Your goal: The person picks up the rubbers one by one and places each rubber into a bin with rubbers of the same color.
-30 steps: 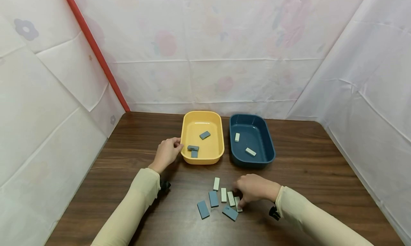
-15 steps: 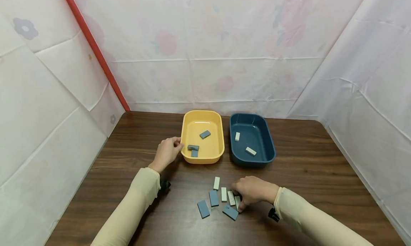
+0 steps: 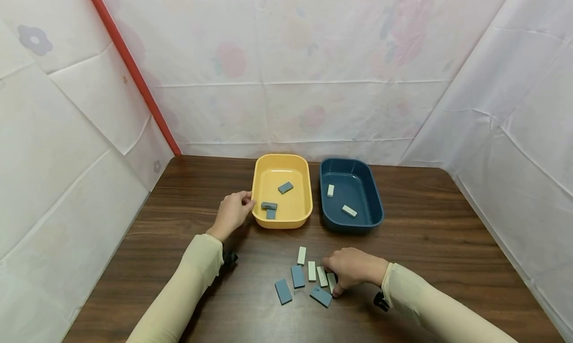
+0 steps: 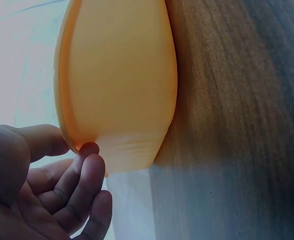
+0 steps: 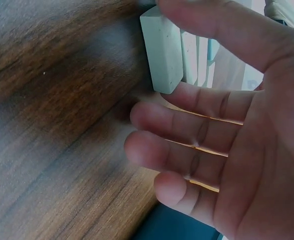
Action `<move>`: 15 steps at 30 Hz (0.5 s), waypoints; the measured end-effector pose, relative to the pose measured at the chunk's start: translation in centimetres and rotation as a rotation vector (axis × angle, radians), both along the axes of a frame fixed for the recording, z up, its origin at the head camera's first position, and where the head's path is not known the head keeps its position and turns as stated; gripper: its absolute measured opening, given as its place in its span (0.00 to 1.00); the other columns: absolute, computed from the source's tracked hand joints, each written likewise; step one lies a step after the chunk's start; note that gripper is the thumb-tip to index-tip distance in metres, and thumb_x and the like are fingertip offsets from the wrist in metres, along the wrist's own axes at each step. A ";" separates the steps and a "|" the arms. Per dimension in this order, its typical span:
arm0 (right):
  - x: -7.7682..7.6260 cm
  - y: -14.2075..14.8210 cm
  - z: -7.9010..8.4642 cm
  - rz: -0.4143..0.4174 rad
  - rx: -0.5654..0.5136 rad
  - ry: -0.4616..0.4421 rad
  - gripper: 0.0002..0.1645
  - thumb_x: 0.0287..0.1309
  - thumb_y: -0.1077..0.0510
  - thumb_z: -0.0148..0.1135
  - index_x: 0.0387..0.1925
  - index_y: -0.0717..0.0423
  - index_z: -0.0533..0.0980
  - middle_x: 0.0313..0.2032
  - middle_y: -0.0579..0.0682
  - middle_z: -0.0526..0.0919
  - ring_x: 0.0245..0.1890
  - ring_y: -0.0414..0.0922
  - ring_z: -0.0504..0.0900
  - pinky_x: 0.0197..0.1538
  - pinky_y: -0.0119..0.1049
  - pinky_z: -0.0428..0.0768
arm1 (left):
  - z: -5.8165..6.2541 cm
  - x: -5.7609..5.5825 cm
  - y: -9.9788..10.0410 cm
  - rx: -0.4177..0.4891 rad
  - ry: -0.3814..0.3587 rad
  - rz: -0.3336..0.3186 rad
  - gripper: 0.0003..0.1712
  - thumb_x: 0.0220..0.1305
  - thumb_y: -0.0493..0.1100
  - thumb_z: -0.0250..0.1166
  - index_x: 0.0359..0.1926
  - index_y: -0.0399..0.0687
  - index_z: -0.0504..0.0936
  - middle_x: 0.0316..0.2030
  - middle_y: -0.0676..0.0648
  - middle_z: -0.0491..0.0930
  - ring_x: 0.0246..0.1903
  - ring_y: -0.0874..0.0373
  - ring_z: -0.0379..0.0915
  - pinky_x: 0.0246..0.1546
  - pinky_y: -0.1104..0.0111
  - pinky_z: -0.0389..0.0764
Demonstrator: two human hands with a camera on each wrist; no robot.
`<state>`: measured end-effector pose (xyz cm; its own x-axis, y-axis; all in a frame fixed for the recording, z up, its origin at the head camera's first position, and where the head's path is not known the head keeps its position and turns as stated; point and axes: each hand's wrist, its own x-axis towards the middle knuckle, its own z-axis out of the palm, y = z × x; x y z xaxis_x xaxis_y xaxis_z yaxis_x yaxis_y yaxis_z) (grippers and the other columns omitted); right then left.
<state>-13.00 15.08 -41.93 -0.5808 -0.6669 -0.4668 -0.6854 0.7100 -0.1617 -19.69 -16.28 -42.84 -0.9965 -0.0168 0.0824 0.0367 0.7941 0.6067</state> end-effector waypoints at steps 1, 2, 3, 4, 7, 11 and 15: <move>0.0 0.0 0.0 0.000 0.001 0.001 0.26 0.40 0.42 0.78 0.40 0.46 0.79 0.28 0.38 0.78 0.26 0.36 0.73 0.33 0.34 0.74 | 0.0 0.0 0.0 0.000 0.001 0.000 0.21 0.67 0.42 0.62 0.57 0.36 0.79 0.39 0.43 0.86 0.30 0.55 0.76 0.33 0.64 0.76; 0.0 0.0 0.1 0.000 0.002 0.000 0.27 0.40 0.42 0.78 0.42 0.46 0.79 0.29 0.39 0.80 0.28 0.36 0.75 0.34 0.35 0.75 | 0.0 0.0 0.0 -0.002 0.003 -0.001 0.21 0.67 0.42 0.62 0.57 0.36 0.79 0.39 0.43 0.86 0.30 0.55 0.77 0.34 0.64 0.76; 0.0 0.0 0.1 0.000 0.004 -0.002 0.28 0.41 0.42 0.78 0.44 0.47 0.80 0.31 0.39 0.81 0.29 0.37 0.76 0.35 0.35 0.76 | 0.0 0.0 0.0 -0.003 0.004 -0.001 0.21 0.67 0.42 0.62 0.57 0.36 0.79 0.39 0.43 0.86 0.30 0.55 0.77 0.34 0.64 0.76; 0.0 0.1 0.2 -0.001 0.005 -0.004 0.29 0.41 0.42 0.78 0.45 0.47 0.80 0.32 0.40 0.82 0.30 0.37 0.78 0.37 0.35 0.77 | 0.0 0.0 0.0 -0.004 0.004 -0.001 0.21 0.67 0.42 0.62 0.57 0.36 0.79 0.39 0.43 0.86 0.31 0.54 0.77 0.34 0.63 0.76; -0.1 0.1 0.4 -0.010 0.010 -0.013 0.29 0.42 0.42 0.77 0.45 0.47 0.80 0.34 0.41 0.83 0.32 0.38 0.79 0.39 0.36 0.79 | 0.0 0.0 0.0 -0.008 0.008 -0.002 0.21 0.67 0.42 0.62 0.57 0.36 0.79 0.39 0.43 0.86 0.31 0.54 0.77 0.35 0.63 0.76; -0.2 0.3 0.5 -0.012 -0.008 -0.008 0.25 0.43 0.42 0.77 0.42 0.48 0.80 0.34 0.41 0.83 0.31 0.38 0.79 0.39 0.36 0.79 | 0.0 0.1 0.0 -0.005 0.013 -0.004 0.21 0.67 0.42 0.62 0.57 0.36 0.80 0.39 0.42 0.86 0.31 0.54 0.78 0.35 0.62 0.77; -0.1 0.4 0.8 0.003 -0.044 0.029 0.24 0.43 0.43 0.76 0.41 0.49 0.81 0.34 0.42 0.84 0.33 0.39 0.80 0.39 0.36 0.79 | 0.0 0.1 0.0 -0.002 0.013 -0.007 0.21 0.67 0.43 0.62 0.57 0.36 0.80 0.38 0.43 0.86 0.31 0.54 0.78 0.35 0.62 0.77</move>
<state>-13.10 15.44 -41.17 -0.5911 -0.6887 -0.4199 -0.6927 0.7002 -0.1732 -19.58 -16.30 -42.81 -0.9954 -0.0094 0.0954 0.0504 0.7950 0.6046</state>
